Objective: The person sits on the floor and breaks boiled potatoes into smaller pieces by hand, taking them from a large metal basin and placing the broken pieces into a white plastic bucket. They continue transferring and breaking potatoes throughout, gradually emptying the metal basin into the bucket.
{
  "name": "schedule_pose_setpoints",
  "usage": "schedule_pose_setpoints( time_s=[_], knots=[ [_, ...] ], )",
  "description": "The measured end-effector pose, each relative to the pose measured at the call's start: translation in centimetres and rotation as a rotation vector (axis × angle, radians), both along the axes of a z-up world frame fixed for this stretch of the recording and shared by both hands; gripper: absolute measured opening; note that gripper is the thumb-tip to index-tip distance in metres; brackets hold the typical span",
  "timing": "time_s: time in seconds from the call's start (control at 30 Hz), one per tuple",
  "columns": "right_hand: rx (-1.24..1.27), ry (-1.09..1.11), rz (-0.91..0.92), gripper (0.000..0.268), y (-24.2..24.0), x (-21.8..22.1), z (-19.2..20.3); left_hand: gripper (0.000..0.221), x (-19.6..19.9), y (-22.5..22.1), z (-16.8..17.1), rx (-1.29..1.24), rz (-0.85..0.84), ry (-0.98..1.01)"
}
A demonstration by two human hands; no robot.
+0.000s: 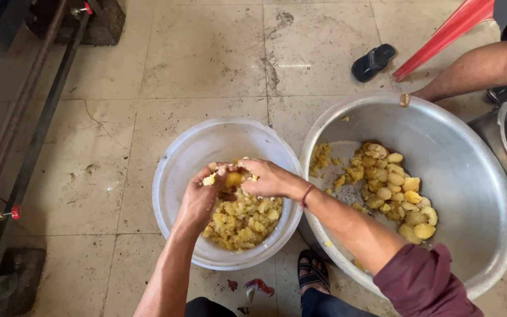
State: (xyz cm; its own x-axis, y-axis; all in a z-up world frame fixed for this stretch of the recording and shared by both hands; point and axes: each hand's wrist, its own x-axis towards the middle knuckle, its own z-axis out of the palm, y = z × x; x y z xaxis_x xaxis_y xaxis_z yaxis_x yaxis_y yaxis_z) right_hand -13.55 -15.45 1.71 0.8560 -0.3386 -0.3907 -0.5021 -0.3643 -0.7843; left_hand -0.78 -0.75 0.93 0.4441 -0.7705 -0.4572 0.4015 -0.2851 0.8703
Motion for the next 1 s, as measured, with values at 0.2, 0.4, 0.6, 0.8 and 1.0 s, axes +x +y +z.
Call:
schedule_pose_setpoints(
  time_s=[0.2, 0.4, 0.6, 0.8, 1.0],
  knots=[
    [-0.267, -0.378, 0.064, 0.044, -0.4, -0.5, -1.6, 0.026, -0.2, 0.0, -1.4, 0.02, 0.033, -0.272],
    [-0.474, -0.5, -0.052, 0.04, 1.8, -1.7, 3.0, 0.049, 0.2, 0.2, 1.4, -0.036, 0.084, -0.583],
    [-0.61, -0.648, -0.128, 0.008, 3.2, 0.2, -2.7, 0.057, -1.1, -0.2, -1.2, -0.235, 0.422, -1.318],
    [-0.532, -0.201, 0.339, 0.028, 0.2, -0.5, -11.5, 0.046, 2.3, 0.7, -8.5, 0.588, -0.336, -1.029],
    [-0.413, -0.44, -0.353, 0.019, -5.8, -10.6, -0.4, 0.048, 1.8, 1.5, -7.3, 0.341, -0.167, -1.056]
  ],
)
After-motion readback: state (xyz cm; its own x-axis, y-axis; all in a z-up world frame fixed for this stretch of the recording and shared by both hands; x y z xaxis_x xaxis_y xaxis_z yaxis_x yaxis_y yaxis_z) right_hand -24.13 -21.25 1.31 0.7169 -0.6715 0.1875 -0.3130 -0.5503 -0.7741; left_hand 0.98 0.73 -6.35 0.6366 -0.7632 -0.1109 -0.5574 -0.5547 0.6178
